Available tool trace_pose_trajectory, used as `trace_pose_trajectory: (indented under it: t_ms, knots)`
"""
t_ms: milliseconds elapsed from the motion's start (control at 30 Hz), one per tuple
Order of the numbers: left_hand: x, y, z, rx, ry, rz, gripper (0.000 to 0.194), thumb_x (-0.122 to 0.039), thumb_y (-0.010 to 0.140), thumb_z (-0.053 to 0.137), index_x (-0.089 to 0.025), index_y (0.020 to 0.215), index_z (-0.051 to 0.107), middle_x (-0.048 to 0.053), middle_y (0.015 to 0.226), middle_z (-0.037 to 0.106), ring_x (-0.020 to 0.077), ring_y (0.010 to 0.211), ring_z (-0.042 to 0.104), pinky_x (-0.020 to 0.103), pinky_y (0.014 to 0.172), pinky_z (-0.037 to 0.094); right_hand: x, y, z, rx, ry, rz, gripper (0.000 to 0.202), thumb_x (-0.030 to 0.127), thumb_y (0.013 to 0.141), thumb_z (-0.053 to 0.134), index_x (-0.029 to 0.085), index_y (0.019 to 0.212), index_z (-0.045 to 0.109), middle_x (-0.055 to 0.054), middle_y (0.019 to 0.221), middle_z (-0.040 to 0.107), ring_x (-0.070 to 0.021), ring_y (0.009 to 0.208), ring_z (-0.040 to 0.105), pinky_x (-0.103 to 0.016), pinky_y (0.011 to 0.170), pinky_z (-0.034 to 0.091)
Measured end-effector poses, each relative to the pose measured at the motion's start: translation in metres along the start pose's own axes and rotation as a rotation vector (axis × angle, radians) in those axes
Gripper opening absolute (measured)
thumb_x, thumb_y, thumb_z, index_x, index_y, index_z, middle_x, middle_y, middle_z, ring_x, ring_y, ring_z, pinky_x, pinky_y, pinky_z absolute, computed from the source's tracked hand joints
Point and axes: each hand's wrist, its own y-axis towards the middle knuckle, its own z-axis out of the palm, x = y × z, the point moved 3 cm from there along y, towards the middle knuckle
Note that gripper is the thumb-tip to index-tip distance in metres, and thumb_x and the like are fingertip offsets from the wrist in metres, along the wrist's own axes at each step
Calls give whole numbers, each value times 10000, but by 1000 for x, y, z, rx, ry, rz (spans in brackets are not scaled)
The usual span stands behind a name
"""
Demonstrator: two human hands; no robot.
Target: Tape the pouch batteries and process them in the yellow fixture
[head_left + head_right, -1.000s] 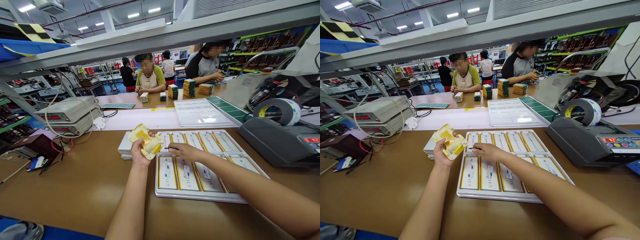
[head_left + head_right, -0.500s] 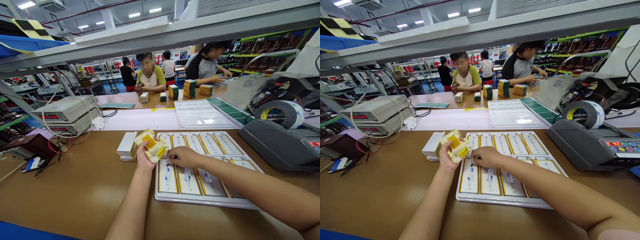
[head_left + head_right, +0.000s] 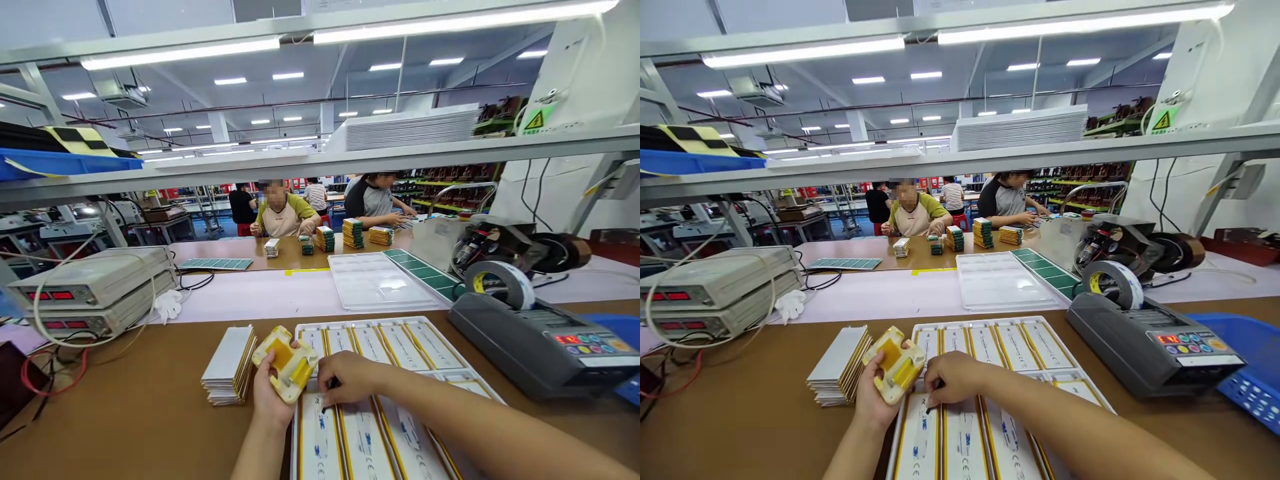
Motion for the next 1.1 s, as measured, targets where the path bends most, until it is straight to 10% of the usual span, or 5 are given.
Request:
trace_pose_trajectory:
  t_ms: [900,1100]
  knots:
    - [-8,14,2,6,171,50,270,-113,739,473,-162,983,576,38,721,660,206,686,629,478,736,486,23,4,-7,100,-204,165,296,513,675,567,221,714,532,44,732,554,-130,694,488,-218,497,264]
    - [-3,5,8,99,96,26,262,-165,798,417,-159,1017,561,54,769,644,200,746,613,428,729,486,10,-19,-15,77,384,11,207,333,651,652,150,664,557,64,599,505,-60,583,456,-166,543,328]
